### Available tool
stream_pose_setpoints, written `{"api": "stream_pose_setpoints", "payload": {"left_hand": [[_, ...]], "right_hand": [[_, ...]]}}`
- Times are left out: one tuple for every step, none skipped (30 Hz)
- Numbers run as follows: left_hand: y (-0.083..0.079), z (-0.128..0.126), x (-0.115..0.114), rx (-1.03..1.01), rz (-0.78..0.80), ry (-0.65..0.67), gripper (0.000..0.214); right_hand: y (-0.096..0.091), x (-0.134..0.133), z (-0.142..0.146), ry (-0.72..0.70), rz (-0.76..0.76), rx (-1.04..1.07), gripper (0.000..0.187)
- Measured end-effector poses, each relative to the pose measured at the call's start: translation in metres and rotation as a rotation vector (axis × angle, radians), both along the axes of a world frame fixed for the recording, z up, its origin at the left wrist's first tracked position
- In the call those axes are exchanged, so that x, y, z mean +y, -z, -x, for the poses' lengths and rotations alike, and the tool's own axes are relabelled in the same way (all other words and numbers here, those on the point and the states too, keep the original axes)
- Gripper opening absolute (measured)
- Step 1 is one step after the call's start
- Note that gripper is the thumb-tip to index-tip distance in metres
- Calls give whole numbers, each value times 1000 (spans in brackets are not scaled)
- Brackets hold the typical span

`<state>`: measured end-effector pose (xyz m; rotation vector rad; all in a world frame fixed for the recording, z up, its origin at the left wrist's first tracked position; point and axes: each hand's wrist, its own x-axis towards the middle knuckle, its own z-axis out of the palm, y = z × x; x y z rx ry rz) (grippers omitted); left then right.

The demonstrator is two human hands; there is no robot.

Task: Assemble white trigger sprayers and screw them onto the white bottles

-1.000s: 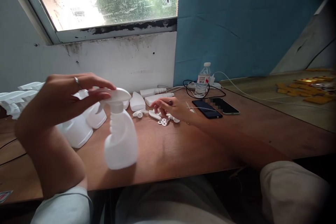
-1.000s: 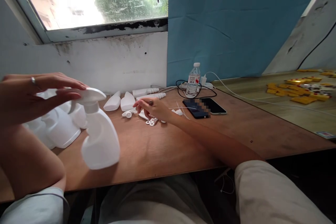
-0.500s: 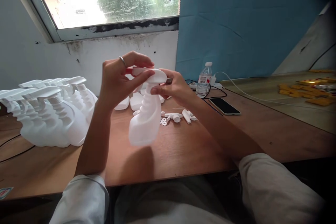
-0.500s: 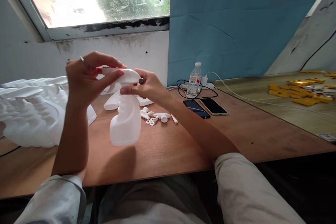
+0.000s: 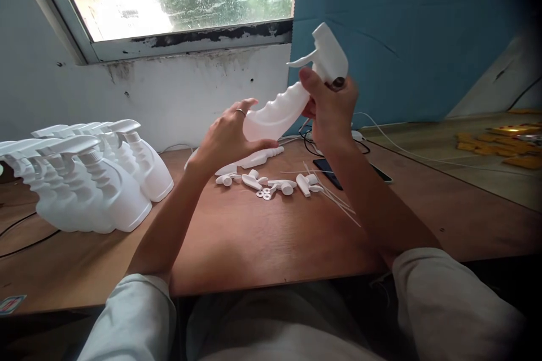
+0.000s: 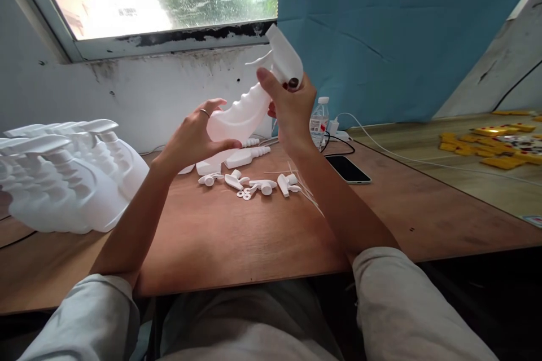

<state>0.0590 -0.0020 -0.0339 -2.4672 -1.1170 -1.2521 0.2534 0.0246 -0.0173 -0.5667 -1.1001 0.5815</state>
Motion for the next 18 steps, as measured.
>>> {"api": "stream_pose_setpoints", "payload": {"left_hand": [[2,-3,1,6,-21,-44,85],[4,-6,1,4,-41,-83,86],[6,-9,2,-3,-51,-114,85],[7,-11,3,-9,-50,-135,83],[8,-12,4,-13,-40,-145,80],[8,-12,4,-16,-23,-140,77],[8,-11,5,-19,-3,-120,76],[8,-9,6,-21,18,-84,75],[7,-6,6,-19,42,-33,74],[6,-4,6,-15,66,25,73],[5,0,6,-13,87,82,72],[3,3,5,-12,104,130,70],[2,5,5,-16,118,166,69],[0,8,5,-26,128,192,67],[-1,10,5,-42,135,215,65],[-2,12,5,-60,139,234,63],[-2,14,5,-76,142,248,63],[-3,15,6,-89,145,255,62]], "right_hand": [[-1,0,-2,-23,-14,-5,41],[-2,-1,-4,-47,-24,-23,41],[-2,-1,-6,-63,-32,-43,41],[-3,-1,-8,-71,-37,-62,41],[-3,-1,-10,-78,-40,-86,41],[-4,0,-12,-88,-43,-115,41],[-4,1,-15,-108,-47,-150,41],[-6,2,-18,-137,-55,-186,41],[-7,2,-21,-176,-72,-215,42],[-9,2,-24,-219,-96,-237,43],[-10,2,-27,-259,-126,-251,44],[-12,2,-29,-295,-158,-261,44],[-13,2,-31,-325,-190,-267,44],[-14,3,-33,-344,-215,-272,44],[-14,5,-35,-346,-228,-272,43],[-14,9,-37,-331,-235,-256,44],[-13,13,-38,-312,-236,-222,46],[-12,17,-39,-301,-227,-193,48]]}}
